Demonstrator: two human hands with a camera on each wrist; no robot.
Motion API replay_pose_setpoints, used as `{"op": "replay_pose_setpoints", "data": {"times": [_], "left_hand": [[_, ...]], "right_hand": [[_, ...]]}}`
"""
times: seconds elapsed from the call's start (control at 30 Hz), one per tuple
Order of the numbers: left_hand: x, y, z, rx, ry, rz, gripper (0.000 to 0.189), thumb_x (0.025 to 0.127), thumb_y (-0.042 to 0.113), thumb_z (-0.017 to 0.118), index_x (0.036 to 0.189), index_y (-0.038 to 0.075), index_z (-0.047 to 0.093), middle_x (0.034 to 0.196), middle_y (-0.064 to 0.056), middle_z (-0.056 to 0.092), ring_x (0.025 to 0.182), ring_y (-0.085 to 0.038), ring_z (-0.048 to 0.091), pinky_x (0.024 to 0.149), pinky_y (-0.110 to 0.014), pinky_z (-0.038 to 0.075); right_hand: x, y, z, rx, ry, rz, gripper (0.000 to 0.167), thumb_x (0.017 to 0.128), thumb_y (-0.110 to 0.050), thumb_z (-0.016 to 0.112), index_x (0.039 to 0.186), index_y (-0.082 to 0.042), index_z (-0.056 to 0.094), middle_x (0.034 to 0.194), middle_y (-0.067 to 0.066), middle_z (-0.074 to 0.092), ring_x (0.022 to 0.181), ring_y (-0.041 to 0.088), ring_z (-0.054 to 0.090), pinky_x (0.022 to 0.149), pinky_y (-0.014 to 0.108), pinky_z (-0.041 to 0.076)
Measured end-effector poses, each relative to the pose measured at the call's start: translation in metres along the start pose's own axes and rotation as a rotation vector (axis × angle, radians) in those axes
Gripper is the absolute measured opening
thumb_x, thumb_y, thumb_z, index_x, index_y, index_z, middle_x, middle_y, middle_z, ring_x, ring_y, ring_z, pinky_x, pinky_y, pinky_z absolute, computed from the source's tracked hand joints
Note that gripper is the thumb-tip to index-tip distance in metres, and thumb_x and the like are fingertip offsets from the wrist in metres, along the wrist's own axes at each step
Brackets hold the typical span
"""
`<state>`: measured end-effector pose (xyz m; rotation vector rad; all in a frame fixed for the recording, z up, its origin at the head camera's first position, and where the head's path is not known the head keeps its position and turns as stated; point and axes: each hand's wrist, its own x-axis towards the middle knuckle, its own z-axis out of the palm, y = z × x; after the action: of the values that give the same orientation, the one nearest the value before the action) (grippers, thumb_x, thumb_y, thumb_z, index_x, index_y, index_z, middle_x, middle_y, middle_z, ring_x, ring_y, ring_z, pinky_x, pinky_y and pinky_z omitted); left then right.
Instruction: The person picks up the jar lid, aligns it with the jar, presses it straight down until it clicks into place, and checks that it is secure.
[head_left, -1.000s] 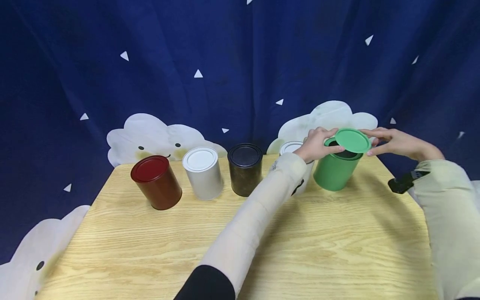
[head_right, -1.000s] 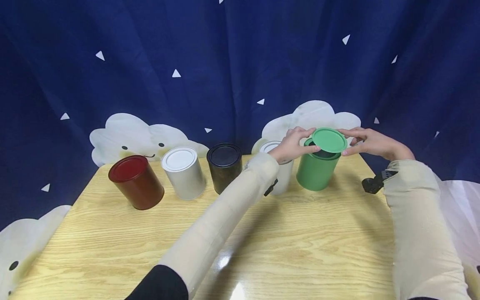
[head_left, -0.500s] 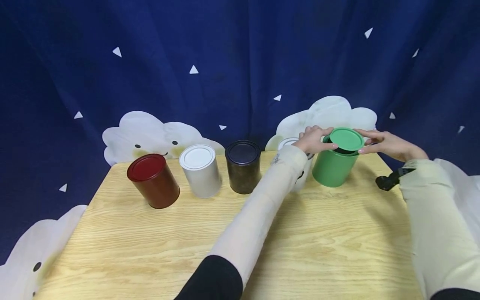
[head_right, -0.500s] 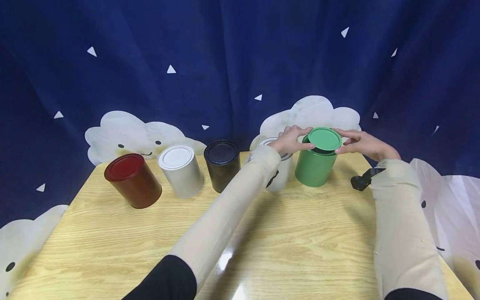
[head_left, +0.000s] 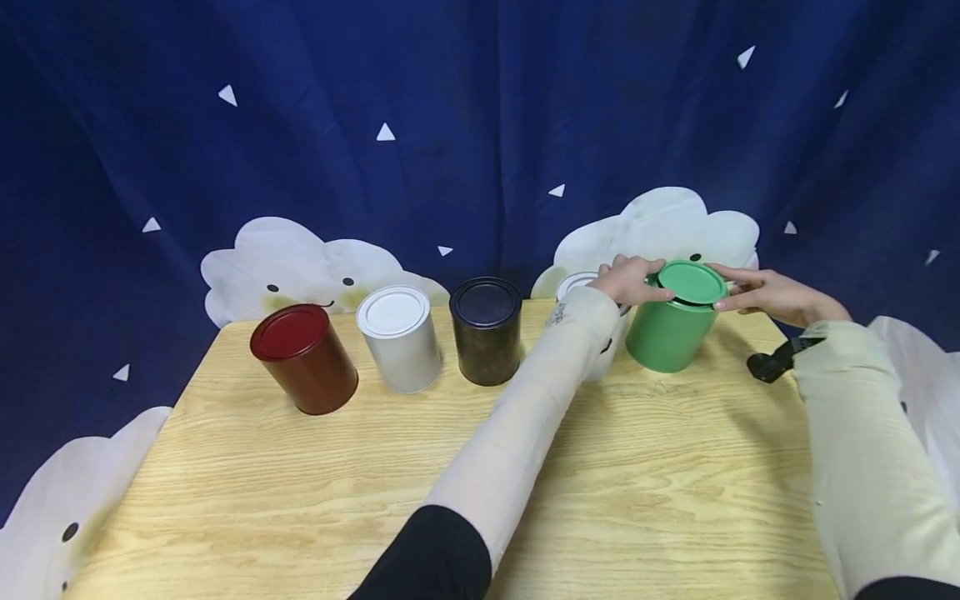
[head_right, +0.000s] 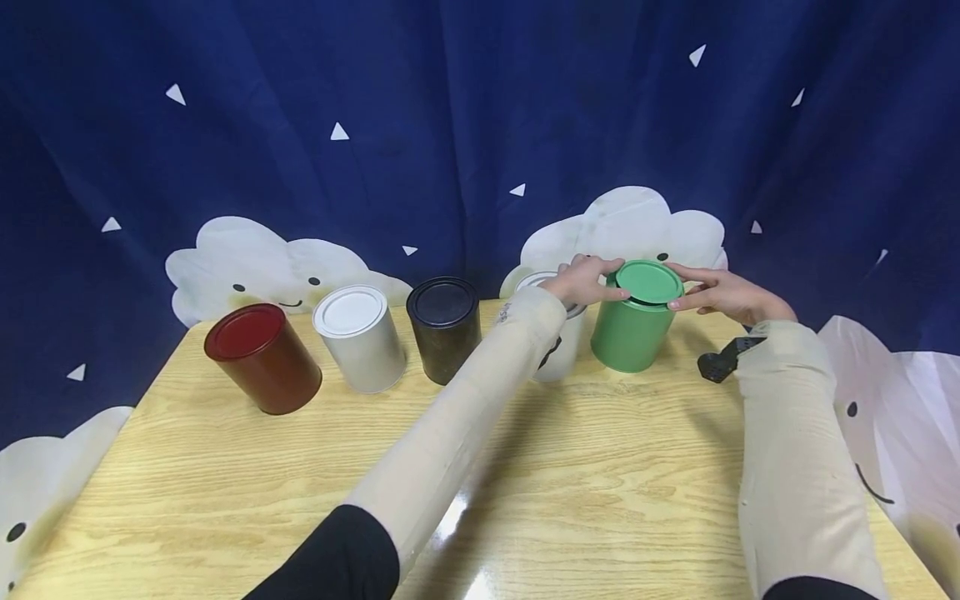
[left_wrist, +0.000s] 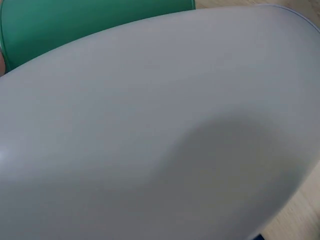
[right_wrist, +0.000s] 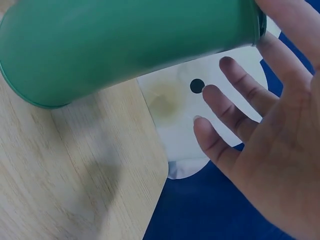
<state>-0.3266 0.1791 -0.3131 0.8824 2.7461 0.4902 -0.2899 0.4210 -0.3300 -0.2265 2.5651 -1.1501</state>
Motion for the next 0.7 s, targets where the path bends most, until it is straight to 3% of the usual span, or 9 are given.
{"op": "replay_pose_setpoints", "data": {"times": [0.07,0.37,0.43,0.5,0.57,0.7], "left_hand": [[0.0,0.0,-0.001,0.001,-0.006,-0.008,0.064,0.085,0.053,0.052,0.142,0.032,0.03,0.138,0.016,0.037,0.111,-0.012,0.035,0.088,-0.029,0.025],[0.007,0.007,0.004,0.007,-0.029,-0.027,0.062,0.084,0.053,0.055,0.14,0.035,0.035,0.133,0.019,0.042,0.106,-0.011,0.036,0.086,-0.028,0.023],[0.009,0.01,0.006,0.012,-0.031,-0.034,0.062,0.083,0.053,0.055,0.139,0.036,0.035,0.132,0.019,0.043,0.106,-0.011,0.036,0.085,-0.028,0.023],[0.011,0.014,0.009,0.012,-0.034,-0.039,0.061,0.083,0.053,0.055,0.139,0.037,0.036,0.131,0.02,0.044,0.106,-0.01,0.035,0.085,-0.027,0.023],[0.014,0.017,0.011,0.011,-0.035,-0.04,0.061,0.083,0.053,0.055,0.138,0.038,0.036,0.13,0.02,0.044,0.106,-0.01,0.035,0.085,-0.027,0.023],[0.021,0.023,0.016,0.008,-0.039,-0.041,0.06,0.083,0.054,0.056,0.138,0.039,0.036,0.129,0.021,0.044,0.106,-0.008,0.035,0.084,-0.026,0.023]], "right_hand": [[0.0,-0.001,0.0,0.005,-0.018,0.002,0.075,0.089,-0.021,0.059,0.146,-0.01,0.012,0.135,0.032,0.029,0.12,0.041,0.032,0.091,0.059,0.032],[-0.007,0.005,-0.003,0.006,-0.081,0.02,0.077,0.091,-0.02,0.055,0.146,-0.013,0.002,0.14,0.033,0.017,0.123,0.045,0.026,0.091,0.059,0.031],[-0.01,0.008,-0.004,0.005,-0.086,0.019,0.076,0.092,-0.02,0.054,0.146,-0.015,0.0,0.14,0.034,0.018,0.12,0.034,0.035,0.09,0.058,0.031],[-0.013,0.012,-0.005,-0.004,-0.084,0.021,0.076,0.093,-0.02,0.053,0.146,-0.017,0.0,0.14,0.033,0.019,0.112,0.014,0.042,0.09,0.056,0.033],[-0.017,0.016,-0.007,-0.01,-0.081,0.02,0.075,0.093,-0.02,0.052,0.146,-0.018,-0.001,0.14,0.032,0.018,0.101,-0.004,0.041,0.089,0.053,0.035],[-0.024,0.022,-0.009,-0.007,-0.061,0.03,0.075,0.093,-0.021,0.052,0.146,-0.023,-0.001,0.139,0.027,0.02,0.092,-0.015,0.04,0.083,0.036,0.042]]}}
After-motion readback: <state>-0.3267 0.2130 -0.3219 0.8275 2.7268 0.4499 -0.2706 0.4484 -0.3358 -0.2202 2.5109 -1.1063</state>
